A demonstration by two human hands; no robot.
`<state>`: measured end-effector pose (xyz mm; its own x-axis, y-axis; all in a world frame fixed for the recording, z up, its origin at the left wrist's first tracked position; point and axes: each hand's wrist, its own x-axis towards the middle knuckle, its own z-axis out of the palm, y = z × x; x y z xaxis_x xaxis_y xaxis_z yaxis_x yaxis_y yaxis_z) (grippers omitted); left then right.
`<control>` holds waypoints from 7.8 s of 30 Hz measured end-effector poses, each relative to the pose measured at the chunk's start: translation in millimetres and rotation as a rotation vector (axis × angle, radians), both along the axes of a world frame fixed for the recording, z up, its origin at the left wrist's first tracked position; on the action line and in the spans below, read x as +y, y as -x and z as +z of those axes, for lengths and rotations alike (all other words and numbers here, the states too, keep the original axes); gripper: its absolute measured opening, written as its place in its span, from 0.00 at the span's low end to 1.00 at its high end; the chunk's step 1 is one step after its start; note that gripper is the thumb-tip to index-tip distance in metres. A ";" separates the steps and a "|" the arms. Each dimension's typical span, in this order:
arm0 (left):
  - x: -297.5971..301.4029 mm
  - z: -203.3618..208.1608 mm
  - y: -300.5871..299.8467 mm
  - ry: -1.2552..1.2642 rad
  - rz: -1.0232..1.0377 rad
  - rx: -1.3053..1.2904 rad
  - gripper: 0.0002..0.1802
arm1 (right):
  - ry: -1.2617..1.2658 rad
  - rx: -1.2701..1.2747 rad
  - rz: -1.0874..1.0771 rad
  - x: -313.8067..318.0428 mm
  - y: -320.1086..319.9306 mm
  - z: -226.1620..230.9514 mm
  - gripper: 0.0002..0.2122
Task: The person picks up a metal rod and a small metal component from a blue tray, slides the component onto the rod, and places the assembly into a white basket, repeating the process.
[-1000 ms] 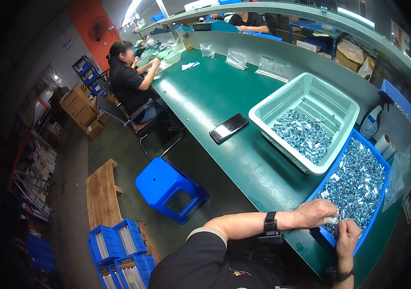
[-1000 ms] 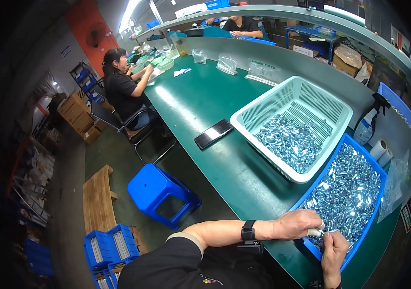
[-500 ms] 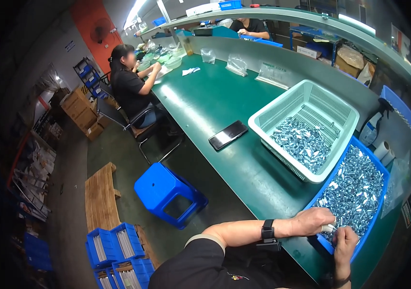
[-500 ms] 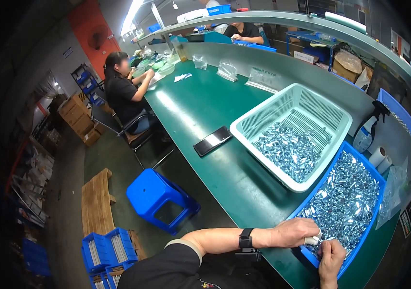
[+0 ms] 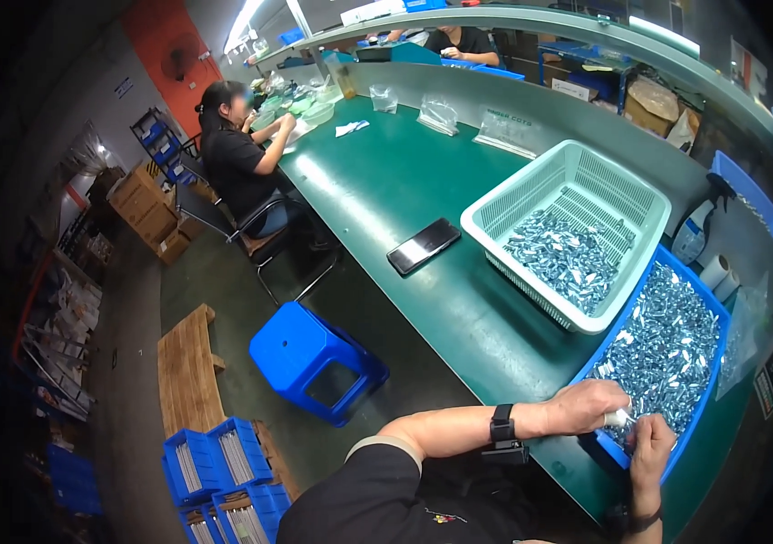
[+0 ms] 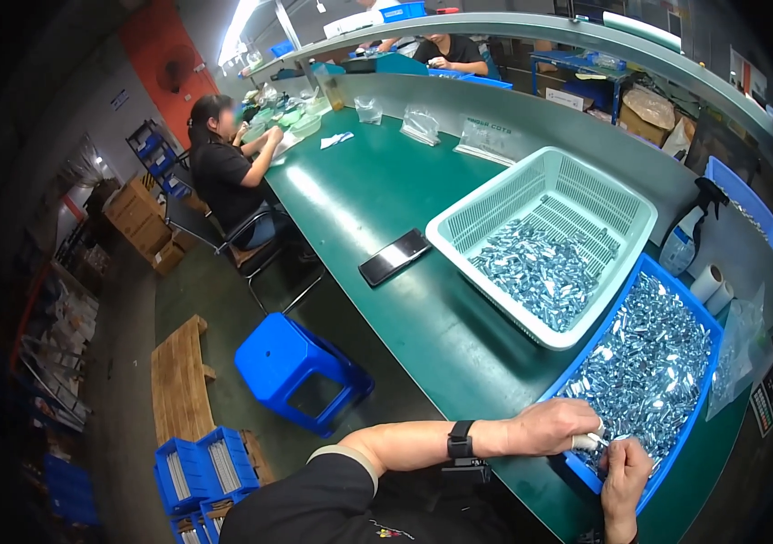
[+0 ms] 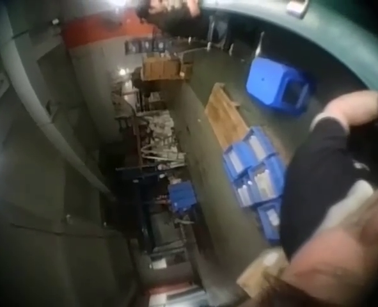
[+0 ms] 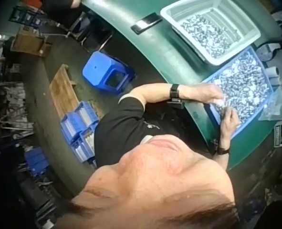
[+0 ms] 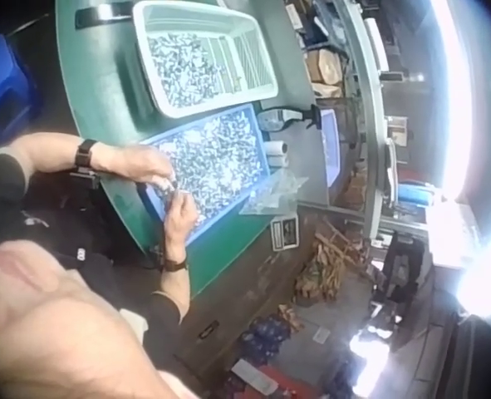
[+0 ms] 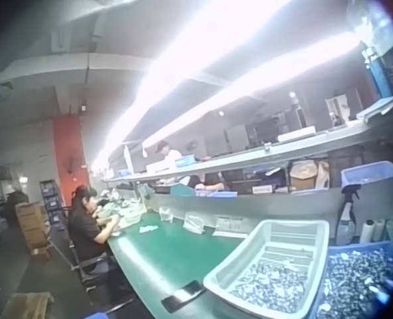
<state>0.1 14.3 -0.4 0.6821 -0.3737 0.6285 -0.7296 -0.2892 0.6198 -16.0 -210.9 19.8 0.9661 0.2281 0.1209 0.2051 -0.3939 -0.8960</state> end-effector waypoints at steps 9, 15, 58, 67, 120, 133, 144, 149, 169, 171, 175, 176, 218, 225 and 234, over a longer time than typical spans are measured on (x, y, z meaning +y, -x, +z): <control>1.1 8.3 -0.4 -0.002 0.010 0.007 0.11 | 0.002 -0.055 0.019 2.9 -1.1 7.3 0.11; 0.4 4.0 0.0 -0.014 0.013 0.000 0.11 | -0.105 -0.041 -0.022 8.7 0.1 -6.5 0.12; 23.7 47.1 15.0 -0.016 0.185 -0.156 0.10 | -0.319 -0.164 -0.196 -18.3 5.6 -15.5 0.14; 66.3 112.5 -40.2 -0.422 0.485 -0.438 0.17 | -0.364 -0.157 -0.209 -3.2 -3.5 13.3 0.14; 19.7 14.0 -61.4 -0.700 0.085 -0.221 0.07 | -0.381 -0.141 -0.158 -12.6 -6.9 -11.5 0.16; 19.7 58.5 -26.9 -0.217 0.205 0.287 0.15 | -0.218 -0.122 -0.154 -6.5 -3.4 5.3 0.12; -13.3 42.0 -19.7 0.499 -0.107 0.885 0.09 | -0.366 -0.063 -0.083 -9.0 1.2 1.7 0.11; -18.5 35.6 -8.6 0.581 -0.110 0.915 0.09 | -0.351 -0.164 -0.149 -6.4 3.7 4.8 0.11; -34.9 10.9 1.2 0.422 -0.191 0.705 0.07 | -0.186 0.060 -0.075 -14.4 0.5 -0.6 0.20; -33.4 3.9 -2.8 0.552 -0.270 0.717 0.06 | -0.230 0.087 -0.034 -15.9 -5.0 -7.7 0.16; -27.1 10.6 -2.4 0.586 -0.229 0.726 0.06 | -0.287 -0.090 -0.041 -4.2 -12.5 -12.9 0.12; -27.0 11.8 0.0 0.582 -0.224 0.707 0.06 | -0.257 -0.091 -0.010 -8.6 -11.6 -12.0 0.11; 14.3 28.4 -33.2 -0.361 0.128 0.206 0.10 | -0.310 -0.035 -0.018 -7.0 -3.2 4.7 0.14; -3.4 36.2 -26.7 0.245 -0.026 0.773 0.10 | -0.281 -0.091 0.014 -7.0 -3.9 4.2 0.14; -7.3 23.5 -17.1 0.670 -0.100 0.983 0.10 | -0.302 -0.174 -0.129 -6.9 -3.0 4.9 0.13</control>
<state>17.2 6.9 23.1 0.9666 -0.2498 -0.0564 0.1412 0.3359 0.9313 -13.0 -217.8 24.7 0.9437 0.0344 0.3289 0.3303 -0.1498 -0.9319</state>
